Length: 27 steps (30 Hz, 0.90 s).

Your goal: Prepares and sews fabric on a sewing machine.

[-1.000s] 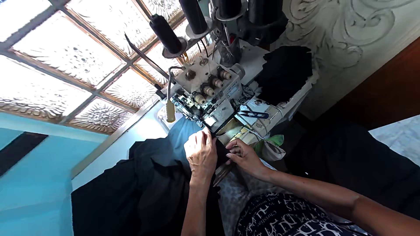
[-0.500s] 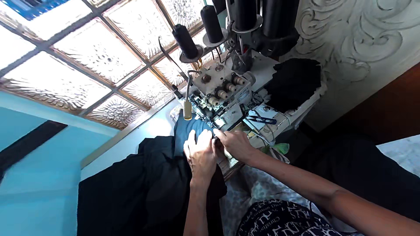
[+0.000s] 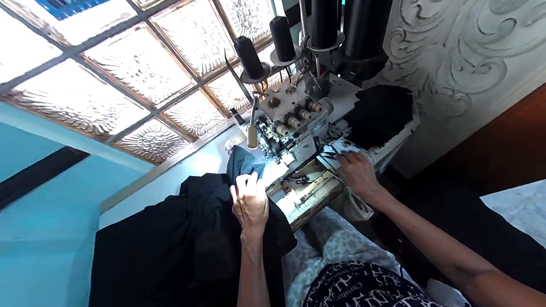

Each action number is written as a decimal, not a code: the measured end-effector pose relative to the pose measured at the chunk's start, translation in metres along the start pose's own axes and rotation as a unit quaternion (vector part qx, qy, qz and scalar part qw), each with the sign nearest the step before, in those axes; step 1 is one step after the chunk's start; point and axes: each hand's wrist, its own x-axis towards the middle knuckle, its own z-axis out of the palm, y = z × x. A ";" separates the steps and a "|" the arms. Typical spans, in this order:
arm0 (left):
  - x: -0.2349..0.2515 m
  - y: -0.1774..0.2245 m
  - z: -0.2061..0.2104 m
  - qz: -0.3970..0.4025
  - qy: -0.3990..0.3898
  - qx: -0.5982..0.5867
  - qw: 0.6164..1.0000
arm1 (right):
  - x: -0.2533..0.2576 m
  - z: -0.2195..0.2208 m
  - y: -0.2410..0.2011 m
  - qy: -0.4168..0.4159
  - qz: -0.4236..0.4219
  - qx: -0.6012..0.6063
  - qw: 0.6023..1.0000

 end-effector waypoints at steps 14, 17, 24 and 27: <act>-0.037 0.020 0.015 -0.051 0.012 0.036 0.998 | 0.026 -0.011 0.007 -0.014 0.062 -0.021 0.998; -0.044 0.015 0.034 -0.043 0.073 0.033 0.996 | 0.022 -0.031 -0.032 -0.072 0.085 0.063 0.992; -0.053 0.004 0.054 -0.023 0.150 -0.040 0.988 | 0.046 -0.040 -0.114 -0.133 -0.055 0.038 0.989; -0.053 0.003 0.053 -0.030 0.170 -0.057 0.983 | 0.059 -0.030 -0.135 -0.093 -0.106 -0.025 0.990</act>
